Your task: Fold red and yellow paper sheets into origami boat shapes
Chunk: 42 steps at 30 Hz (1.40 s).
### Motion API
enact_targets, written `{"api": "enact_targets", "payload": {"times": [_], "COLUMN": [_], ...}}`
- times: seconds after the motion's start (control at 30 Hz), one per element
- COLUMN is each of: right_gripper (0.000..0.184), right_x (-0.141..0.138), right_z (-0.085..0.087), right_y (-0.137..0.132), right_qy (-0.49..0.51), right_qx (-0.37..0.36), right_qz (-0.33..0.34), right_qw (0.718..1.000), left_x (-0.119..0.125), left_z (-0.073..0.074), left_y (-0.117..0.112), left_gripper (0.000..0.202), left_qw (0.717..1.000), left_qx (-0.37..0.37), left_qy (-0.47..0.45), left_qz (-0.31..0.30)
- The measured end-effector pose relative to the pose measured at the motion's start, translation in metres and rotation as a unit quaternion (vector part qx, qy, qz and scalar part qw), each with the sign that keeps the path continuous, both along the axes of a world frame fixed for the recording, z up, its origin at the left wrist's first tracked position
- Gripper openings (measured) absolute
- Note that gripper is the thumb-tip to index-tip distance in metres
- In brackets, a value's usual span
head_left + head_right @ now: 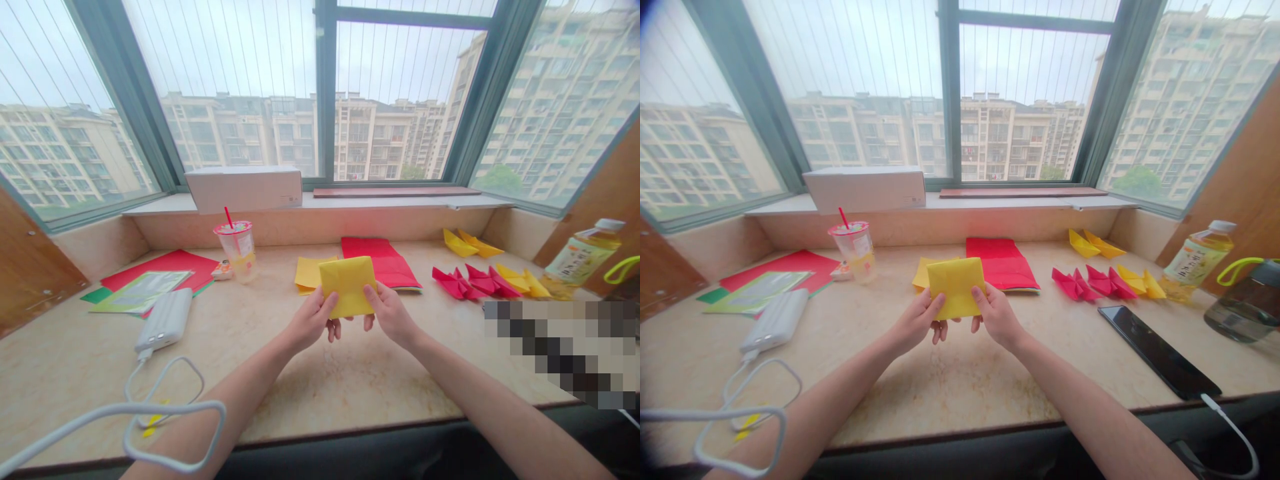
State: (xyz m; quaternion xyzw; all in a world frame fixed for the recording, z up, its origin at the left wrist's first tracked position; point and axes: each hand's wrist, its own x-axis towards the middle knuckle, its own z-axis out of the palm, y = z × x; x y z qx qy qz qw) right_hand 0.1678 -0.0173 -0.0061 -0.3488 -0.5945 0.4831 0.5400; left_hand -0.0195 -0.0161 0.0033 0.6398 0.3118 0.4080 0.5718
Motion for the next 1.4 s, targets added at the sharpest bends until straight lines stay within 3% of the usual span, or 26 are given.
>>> {"api": "enact_targets", "payload": {"times": [0.13,0.33,0.53,0.67,0.77,1.03,1.13,1.23,1.4], "right_gripper": [0.054,0.059,0.071,0.064,0.057,0.061,0.059,0.060,0.060], "right_x": [0.004,0.009,0.006,0.006,0.006,0.008,0.009,0.012,0.016], "right_z": [0.003,0.011,0.015,0.018,0.019,0.012,0.009,0.008,0.001], "right_y": [0.000,-0.004,-0.008,-0.008,-0.008,-0.004,0.001,0.005,0.001], "right_qy": [0.012,0.079,0.071,0.071,0.070,0.077,0.088,0.078,-0.076], "right_qx": [-0.024,-0.114,-0.110,-0.105,-0.098,-0.084,-0.073,-0.021,0.100], "right_qz": [0.012,0.034,-0.013,-0.058,-0.055,-0.056,-0.066,-0.077,-0.020], "right_qw": [1.000,0.990,0.991,0.990,0.991,0.992,0.991,0.994,0.992], "left_x": [-0.004,-0.006,-0.008,-0.010,-0.009,-0.009,-0.007,-0.003,-0.003], "left_z": [0.000,-0.006,-0.004,-0.002,-0.001,0.005,0.003,0.002,0.005], "left_y": [0.001,-0.002,-0.001,-0.002,-0.003,-0.006,-0.005,-0.002,0.003], "left_gripper": [0.039,0.033,0.034,0.035,0.035,0.035,0.035,0.037,0.038], "left_qw": [1.000,0.991,0.987,0.986,0.985,0.986,0.990,0.999,0.995], "left_qx": [0.008,-0.013,-0.017,-0.027,-0.036,-0.041,-0.039,-0.027,-0.032], "left_qy": [0.013,0.063,0.056,0.060,0.058,0.064,0.052,0.014,-0.051], "left_qz": [-0.018,-0.121,-0.147,-0.155,-0.159,-0.150,-0.125,-0.041,0.074]}}
